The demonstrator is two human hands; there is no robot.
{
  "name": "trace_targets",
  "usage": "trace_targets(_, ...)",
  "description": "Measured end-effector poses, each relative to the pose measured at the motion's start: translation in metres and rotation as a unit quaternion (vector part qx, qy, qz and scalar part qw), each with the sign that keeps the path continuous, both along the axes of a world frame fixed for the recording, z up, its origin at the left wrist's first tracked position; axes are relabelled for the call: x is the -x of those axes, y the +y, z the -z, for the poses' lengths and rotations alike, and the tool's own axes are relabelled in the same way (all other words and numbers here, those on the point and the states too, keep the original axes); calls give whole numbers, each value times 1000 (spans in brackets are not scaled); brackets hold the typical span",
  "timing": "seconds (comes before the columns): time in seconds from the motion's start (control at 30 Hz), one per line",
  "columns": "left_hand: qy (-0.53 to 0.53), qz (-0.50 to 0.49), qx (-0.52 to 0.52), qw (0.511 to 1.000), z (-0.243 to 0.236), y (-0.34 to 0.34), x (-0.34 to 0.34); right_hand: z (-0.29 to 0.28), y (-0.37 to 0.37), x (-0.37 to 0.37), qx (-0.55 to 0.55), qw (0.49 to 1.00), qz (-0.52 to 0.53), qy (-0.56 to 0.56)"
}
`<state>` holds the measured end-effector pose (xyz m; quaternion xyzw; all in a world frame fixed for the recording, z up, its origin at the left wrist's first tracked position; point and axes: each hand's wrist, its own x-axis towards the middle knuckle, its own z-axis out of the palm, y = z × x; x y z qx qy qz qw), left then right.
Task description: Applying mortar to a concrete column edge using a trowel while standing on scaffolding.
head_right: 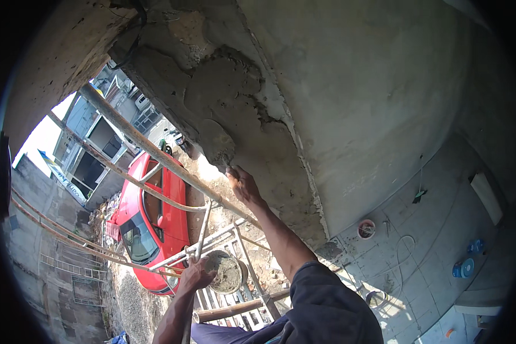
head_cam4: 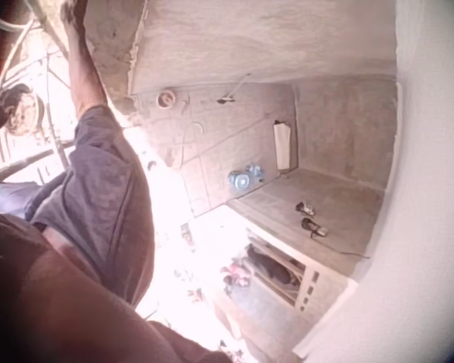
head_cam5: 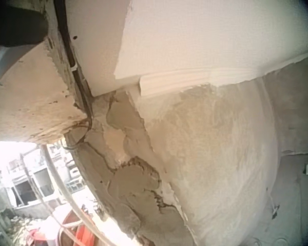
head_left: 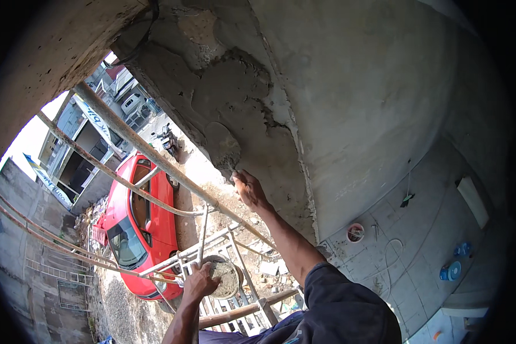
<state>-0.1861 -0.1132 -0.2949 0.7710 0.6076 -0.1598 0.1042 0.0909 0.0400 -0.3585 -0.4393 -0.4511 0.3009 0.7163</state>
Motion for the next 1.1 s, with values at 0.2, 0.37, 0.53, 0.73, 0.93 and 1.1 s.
trace_targets(0.2,16,-1,-6,1000,5,0,4,-68,-18,-19,-46,899,-106,423)
trace_targets(0.37,10,-9,5,1000,3,1,2,-137,11,-22,-95,880,-173,432)
trace_targets(0.53,9,-8,20,1000,8,2,6,-187,19,-6,-90,853,-166,487)
trace_targets(0.73,11,-2,10,1000,4,1,6,-233,23,2,-77,891,-123,430)
trace_targets(0.93,20,-14,24,999,-9,-2,-10,-199,32,8,-68,941,-98,317)
trace_targets(1.1,22,39,-16,999,7,1,11,-131,-18,35,24,987,-103,119)
